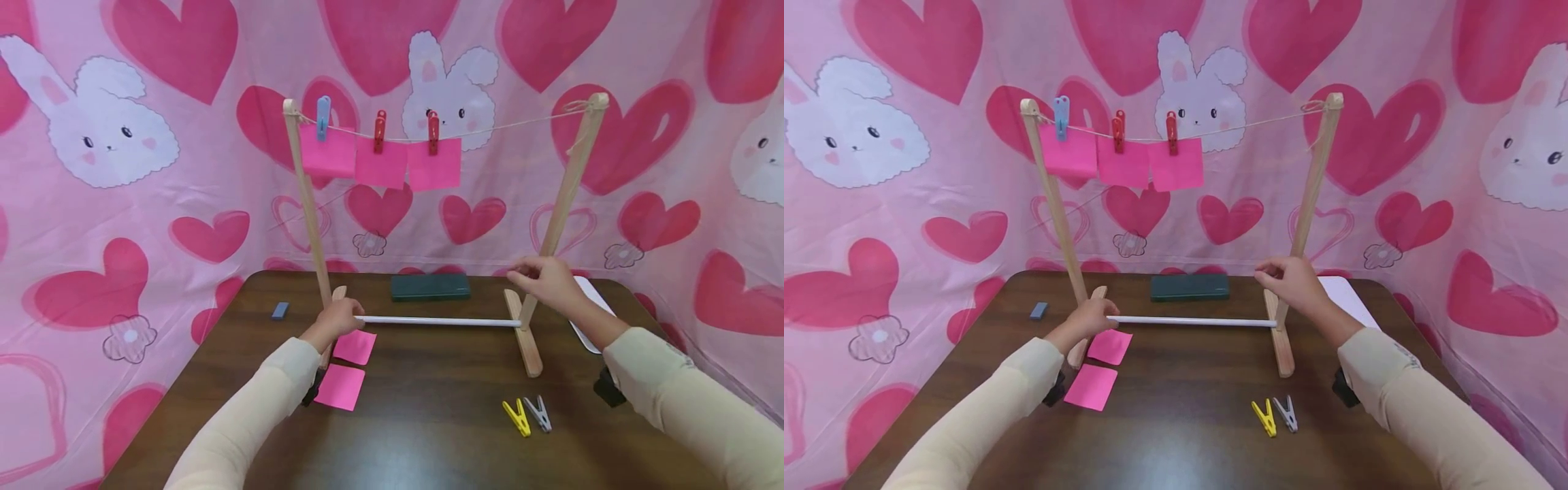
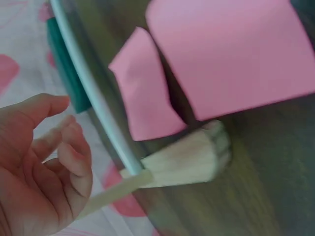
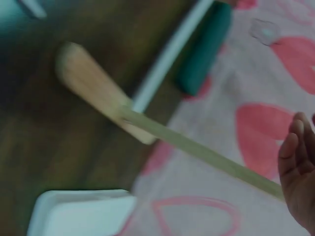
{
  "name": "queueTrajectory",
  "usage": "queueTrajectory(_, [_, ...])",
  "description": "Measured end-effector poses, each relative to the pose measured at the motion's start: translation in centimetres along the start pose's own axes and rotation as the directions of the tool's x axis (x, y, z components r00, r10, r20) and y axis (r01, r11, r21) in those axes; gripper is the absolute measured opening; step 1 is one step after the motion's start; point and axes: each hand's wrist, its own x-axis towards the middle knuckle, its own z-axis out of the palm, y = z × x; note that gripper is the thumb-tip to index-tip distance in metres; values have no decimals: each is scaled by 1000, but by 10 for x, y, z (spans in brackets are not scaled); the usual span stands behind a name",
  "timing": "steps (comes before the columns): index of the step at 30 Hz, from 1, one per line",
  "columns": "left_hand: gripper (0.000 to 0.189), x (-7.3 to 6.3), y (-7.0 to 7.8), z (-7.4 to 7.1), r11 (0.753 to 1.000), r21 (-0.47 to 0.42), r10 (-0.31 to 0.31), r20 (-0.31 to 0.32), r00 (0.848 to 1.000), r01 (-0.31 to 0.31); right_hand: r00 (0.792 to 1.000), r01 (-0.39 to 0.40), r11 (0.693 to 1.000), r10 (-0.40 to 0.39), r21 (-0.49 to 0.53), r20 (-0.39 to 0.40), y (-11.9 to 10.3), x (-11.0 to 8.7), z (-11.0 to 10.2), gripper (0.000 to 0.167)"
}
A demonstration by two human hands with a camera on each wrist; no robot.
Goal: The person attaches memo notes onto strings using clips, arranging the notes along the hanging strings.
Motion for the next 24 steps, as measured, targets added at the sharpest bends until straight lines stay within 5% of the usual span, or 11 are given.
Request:
queueTrajectory(4, [35, -1, -11, 9, 994, 106, -39, 38, 998, 35, 980, -62, 998, 66, -29, 186, 15, -24, 17, 13])
queueTrajectory(12, [34, -3, -19, 22, 959, 263, -131, 69, 989, 109, 869, -58, 994, 95, -91, 485, 24, -71, 49, 13])
queueTrajectory(15, [37, -4, -20, 24, 951, 278, -166, 94, 982, 134, 825, -83, 974, 186, -210, 534, 18, -85, 57, 21])
queueTrajectory(19, [42, -6, -22, 25, 950, 270, -190, 100, 977, 157, 773, -93, 909, 323, -407, 546, 8, -98, 64, 35])
queueTrajectory(24, [46, -8, -25, 26, 960, 219, -201, 92, 975, 177, 755, -30, 848, 366, -530, 543, 2, -108, 69, 51])
